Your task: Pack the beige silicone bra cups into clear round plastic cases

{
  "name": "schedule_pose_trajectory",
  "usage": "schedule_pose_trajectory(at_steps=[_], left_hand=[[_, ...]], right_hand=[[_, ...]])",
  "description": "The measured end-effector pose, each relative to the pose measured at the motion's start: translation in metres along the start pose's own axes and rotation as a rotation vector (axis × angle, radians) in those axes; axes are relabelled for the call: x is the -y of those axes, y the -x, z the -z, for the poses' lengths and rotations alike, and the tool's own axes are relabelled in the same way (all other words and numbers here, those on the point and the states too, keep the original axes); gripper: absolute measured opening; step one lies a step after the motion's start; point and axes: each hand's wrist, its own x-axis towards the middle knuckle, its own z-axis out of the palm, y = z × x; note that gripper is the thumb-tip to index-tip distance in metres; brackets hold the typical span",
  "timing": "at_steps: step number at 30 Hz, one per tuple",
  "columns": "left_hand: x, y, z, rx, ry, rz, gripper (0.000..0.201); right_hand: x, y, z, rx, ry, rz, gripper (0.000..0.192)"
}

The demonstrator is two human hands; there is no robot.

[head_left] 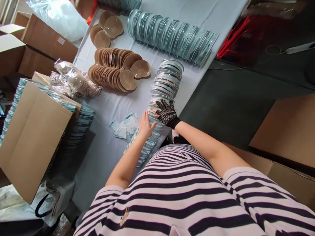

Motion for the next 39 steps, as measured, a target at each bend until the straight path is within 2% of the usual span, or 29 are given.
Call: schedule_pose_trajectory(at_steps=[5, 9, 11, 13, 15, 18, 19, 21, 23, 25, 27, 30, 34, 37, 39], left_hand=[[0.009, 0.019, 0.007, 0.053, -0.035, 0.015, 0.079], [0.016, 0.037, 0.019, -0.018, -0.057, 0.119, 0.084], [0.015, 0.032, 0.025, -0.060, -0.036, 0.087, 0.090], [0.010, 0.011, 0.029, -0.074, -0.029, -0.006, 0.092], [0.000, -0.020, 0.032, -0.048, -0.057, -0.121, 0.093], [-0.016, -0.070, 0.033, 0.037, -0.089, -0.288, 0.097], [-0.022, -0.082, 0.032, 0.069, -0.086, -0.330, 0.098], [-0.031, -0.098, 0.028, 0.133, -0.052, -0.371, 0.097], [-0.040, -0.100, 0.020, 0.175, 0.011, -0.333, 0.095], [-0.052, -0.091, 0.010, 0.168, 0.073, -0.212, 0.093], [-0.068, -0.079, -0.002, 0.144, 0.121, -0.073, 0.092], [-0.096, -0.060, -0.018, 0.172, 0.185, 0.057, 0.092], [-0.120, -0.043, -0.025, 0.213, 0.273, 0.150, 0.081], [-0.116, -0.050, -0.022, 0.086, 0.383, 0.236, 0.071], [-0.105, -0.068, -0.023, -0.068, 0.487, 0.348, 0.080]], right_hand=[[-0.018, -0.017, 0.014, -0.006, 0.016, -0.053, 0.043], [-0.025, -0.015, 0.022, -0.015, 0.024, 0.063, 0.043], [-0.029, -0.017, 0.030, -0.001, 0.024, 0.103, 0.042], [-0.040, -0.031, 0.048, 0.004, 0.042, 0.128, 0.042], [-0.059, -0.063, 0.076, -0.070, 0.092, 0.079, 0.046], [-0.099, -0.136, 0.123, -0.261, 0.181, -0.130, 0.062], [-0.112, -0.161, 0.135, -0.264, 0.196, -0.194, 0.067], [-0.137, -0.202, 0.146, -0.175, 0.192, -0.282, 0.072], [-0.152, -0.227, 0.143, -0.058, 0.168, -0.307, 0.072], [-0.156, -0.235, 0.131, 0.004, 0.152, -0.248, 0.067], [-0.152, -0.232, 0.118, 0.055, 0.148, -0.105, 0.064], [-0.139, -0.220, 0.106, 0.169, 0.139, 0.129, 0.064], [-0.125, -0.216, 0.103, 0.244, 0.125, 0.243, 0.064], [-0.122, -0.226, 0.103, 0.280, 0.044, 0.292, 0.062], [-0.126, -0.232, 0.103, 0.264, -0.046, 0.357, 0.062]])
